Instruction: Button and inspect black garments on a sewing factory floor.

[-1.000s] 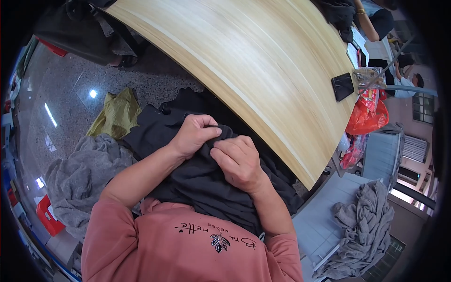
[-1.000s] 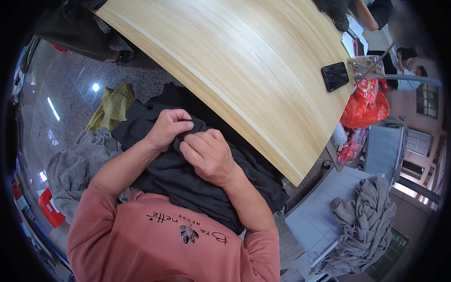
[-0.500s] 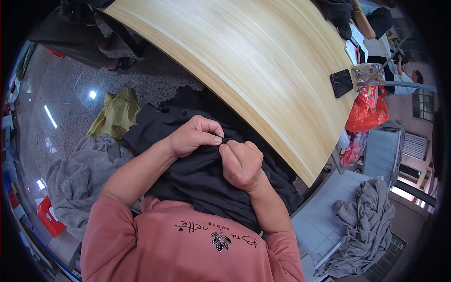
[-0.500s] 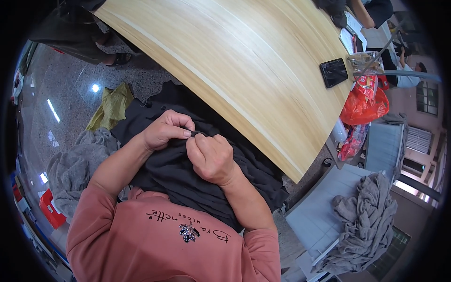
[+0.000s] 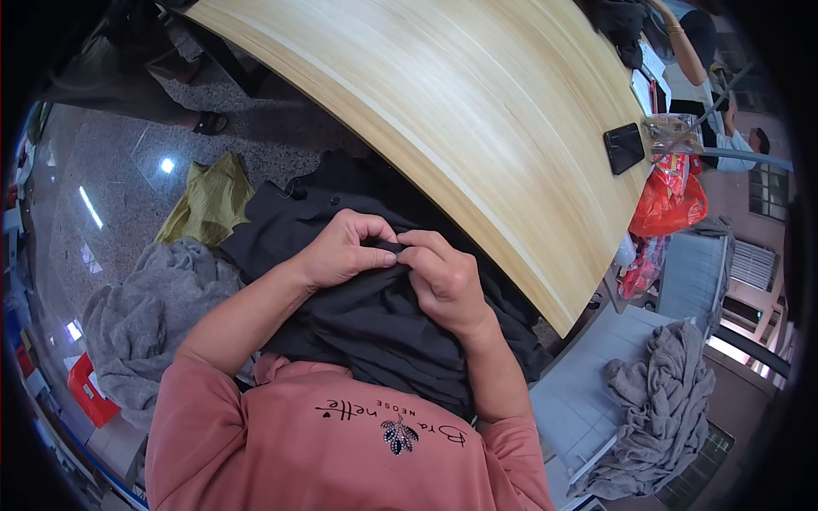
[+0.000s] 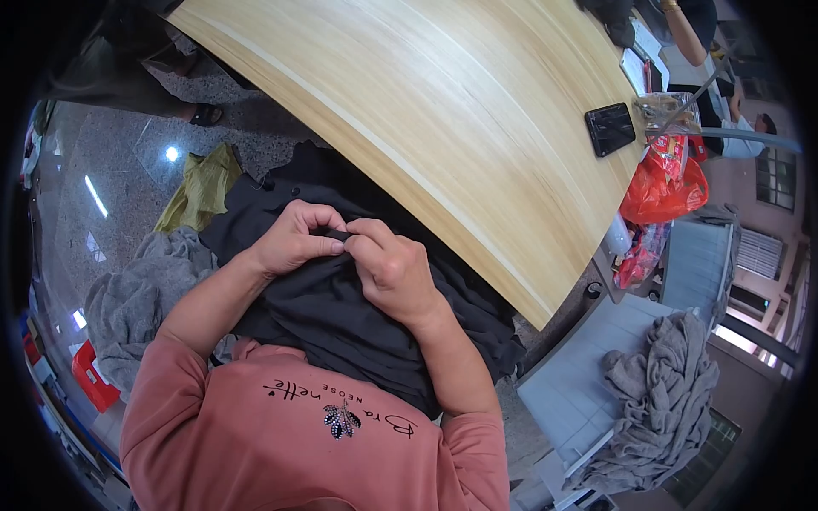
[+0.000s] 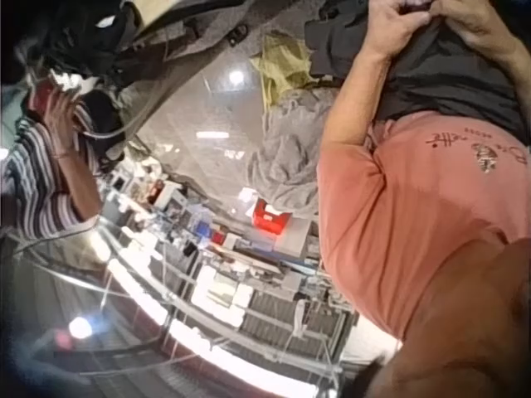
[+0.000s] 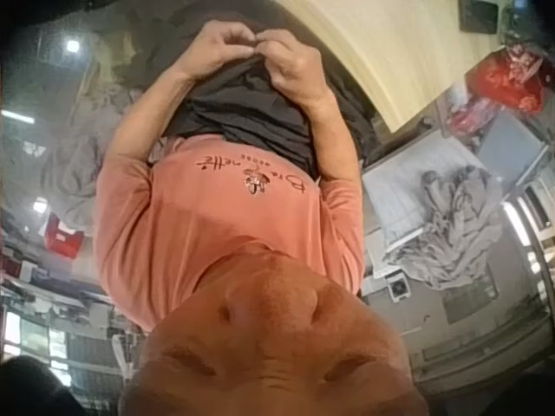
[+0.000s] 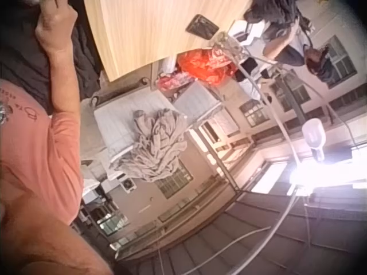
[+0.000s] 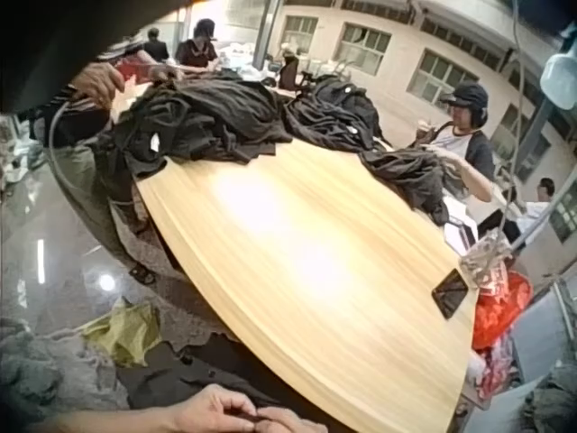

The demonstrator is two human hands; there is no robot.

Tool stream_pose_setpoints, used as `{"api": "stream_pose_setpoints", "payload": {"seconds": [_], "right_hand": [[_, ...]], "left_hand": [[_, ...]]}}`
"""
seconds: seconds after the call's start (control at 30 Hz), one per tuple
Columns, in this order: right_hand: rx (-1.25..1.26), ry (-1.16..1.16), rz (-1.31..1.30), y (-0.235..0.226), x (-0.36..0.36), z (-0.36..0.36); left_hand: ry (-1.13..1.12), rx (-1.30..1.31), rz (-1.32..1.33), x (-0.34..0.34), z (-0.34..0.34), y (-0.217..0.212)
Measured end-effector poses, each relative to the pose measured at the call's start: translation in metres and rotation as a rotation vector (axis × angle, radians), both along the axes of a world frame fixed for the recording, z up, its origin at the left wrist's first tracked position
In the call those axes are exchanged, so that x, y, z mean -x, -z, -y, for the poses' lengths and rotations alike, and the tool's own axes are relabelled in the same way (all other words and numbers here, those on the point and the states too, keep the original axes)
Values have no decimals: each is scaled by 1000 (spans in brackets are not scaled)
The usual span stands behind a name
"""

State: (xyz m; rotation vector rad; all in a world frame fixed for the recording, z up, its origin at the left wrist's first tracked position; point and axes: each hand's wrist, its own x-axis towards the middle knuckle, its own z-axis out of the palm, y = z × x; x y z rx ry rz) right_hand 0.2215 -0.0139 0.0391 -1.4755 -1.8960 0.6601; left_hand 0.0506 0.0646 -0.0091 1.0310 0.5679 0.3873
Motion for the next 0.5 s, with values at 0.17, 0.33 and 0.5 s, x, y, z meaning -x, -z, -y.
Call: {"api": "stream_pose_setpoints", "payload": {"seconds": [0.17,0.33,0.5], "right_hand": [[36,-5,-9,1,-3,1],[160,19,-106,5,-5,2],[404,144,-284,-1,-7,1]], "left_hand": [[3,-10,-30,-3,2,1],[-64,-89,-82,-4,9,2],[-84,-320,-137,-5,15,-4]]}}
